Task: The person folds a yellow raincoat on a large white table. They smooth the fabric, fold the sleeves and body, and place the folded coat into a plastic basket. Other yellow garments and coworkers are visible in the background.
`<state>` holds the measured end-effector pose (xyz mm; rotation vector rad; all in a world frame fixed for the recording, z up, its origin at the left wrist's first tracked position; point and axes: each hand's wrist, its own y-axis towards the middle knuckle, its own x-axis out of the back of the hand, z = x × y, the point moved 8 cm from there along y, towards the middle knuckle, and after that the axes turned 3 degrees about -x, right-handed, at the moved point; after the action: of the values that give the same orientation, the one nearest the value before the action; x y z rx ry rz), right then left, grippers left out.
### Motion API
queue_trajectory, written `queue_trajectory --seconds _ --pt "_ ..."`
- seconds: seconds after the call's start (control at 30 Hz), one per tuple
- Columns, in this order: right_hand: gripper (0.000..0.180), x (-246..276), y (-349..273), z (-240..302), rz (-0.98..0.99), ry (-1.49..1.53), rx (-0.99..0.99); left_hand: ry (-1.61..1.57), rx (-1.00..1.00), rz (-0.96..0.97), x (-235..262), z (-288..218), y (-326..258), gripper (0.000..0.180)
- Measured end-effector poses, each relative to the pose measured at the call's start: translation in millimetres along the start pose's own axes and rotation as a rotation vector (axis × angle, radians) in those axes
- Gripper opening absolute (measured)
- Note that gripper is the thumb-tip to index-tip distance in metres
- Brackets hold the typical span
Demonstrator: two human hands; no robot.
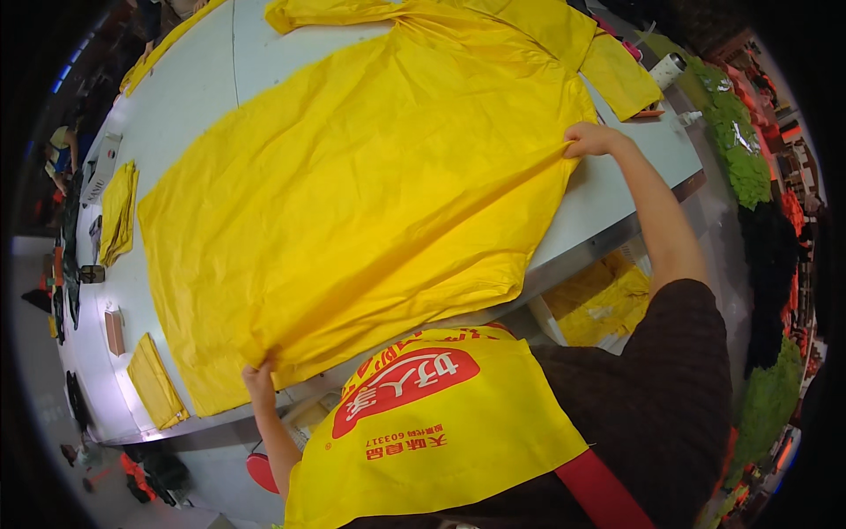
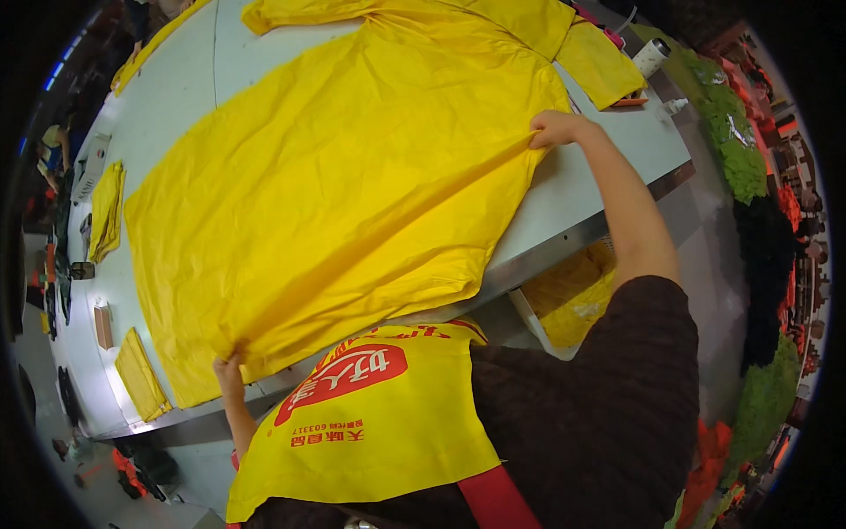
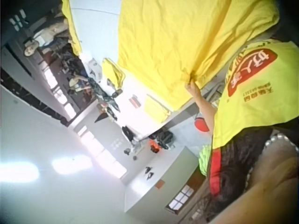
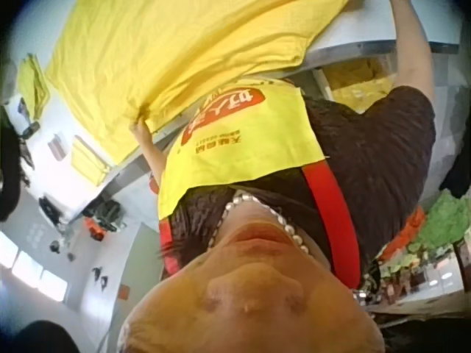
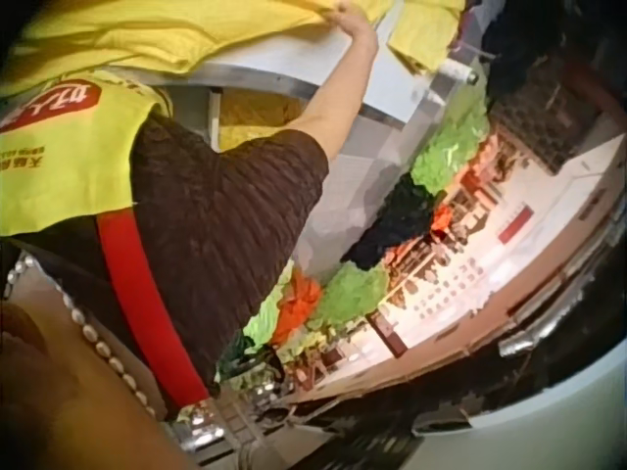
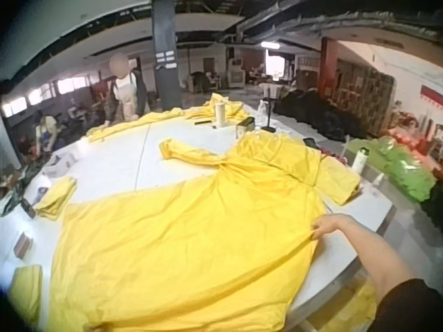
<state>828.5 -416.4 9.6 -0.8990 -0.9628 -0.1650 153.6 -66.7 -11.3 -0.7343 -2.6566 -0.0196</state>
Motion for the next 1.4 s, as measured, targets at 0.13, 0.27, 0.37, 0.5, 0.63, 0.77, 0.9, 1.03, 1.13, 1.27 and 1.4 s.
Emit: queue_trajectory --seconds 0.13,0.27,0.37,0.5,0.63,0.77,0.9,1.03,1.13,1.27,1.4 --pt "0.030 -24 16 8 -0.175 -0.316 -0.152 0.002 0.226 0.139 -10 4 -8 0.014" --pt "0.025 -15 -14 61 -0.509 -0.352 -0.195 0.070 0.275 0.103 22 -2 2 0.024" --pt "0.038 -37 -44 116 -0.776 -0.075 0.143 0.243 0.266 0.043 20 -17 25 0.033" --pt "0.069 -118 -31 146 -0.609 -0.281 0.071 -0.301 0.064 -0.084 -8 -42 37 0.027" --pt "0.077 -137 -29 143 -0.441 -0.267 0.004 -0.637 0.065 -0.209 2 -17 32 0.030" --pt "0.076 -137 -35 147 -0.484 -0.214 0.021 -1.196 0.351 0.141 9 37 36 0.043" --pt "0.078 -173 -76 236 -0.418 -0.259 0.341 -0.760 0.292 0.261 32 46 48 0.047" --pt "0.081 -214 -88 271 -0.371 -0.348 0.450 -0.310 -0.050 0.187 -8 9 71 0.040" --pt "0.083 -219 -85 270 -0.443 -0.381 0.481 -0.539 0.175 0.346 -27 19 92 0.033" --pt "0.084 -221 -83 271 -0.453 -0.401 0.484 -0.071 -0.125 0.001 18 -3 92 0.020" --pt "0.084 -222 -85 272 -0.432 -0.396 0.482 0.200 -0.100 -0.331 62 2 80 0.018"
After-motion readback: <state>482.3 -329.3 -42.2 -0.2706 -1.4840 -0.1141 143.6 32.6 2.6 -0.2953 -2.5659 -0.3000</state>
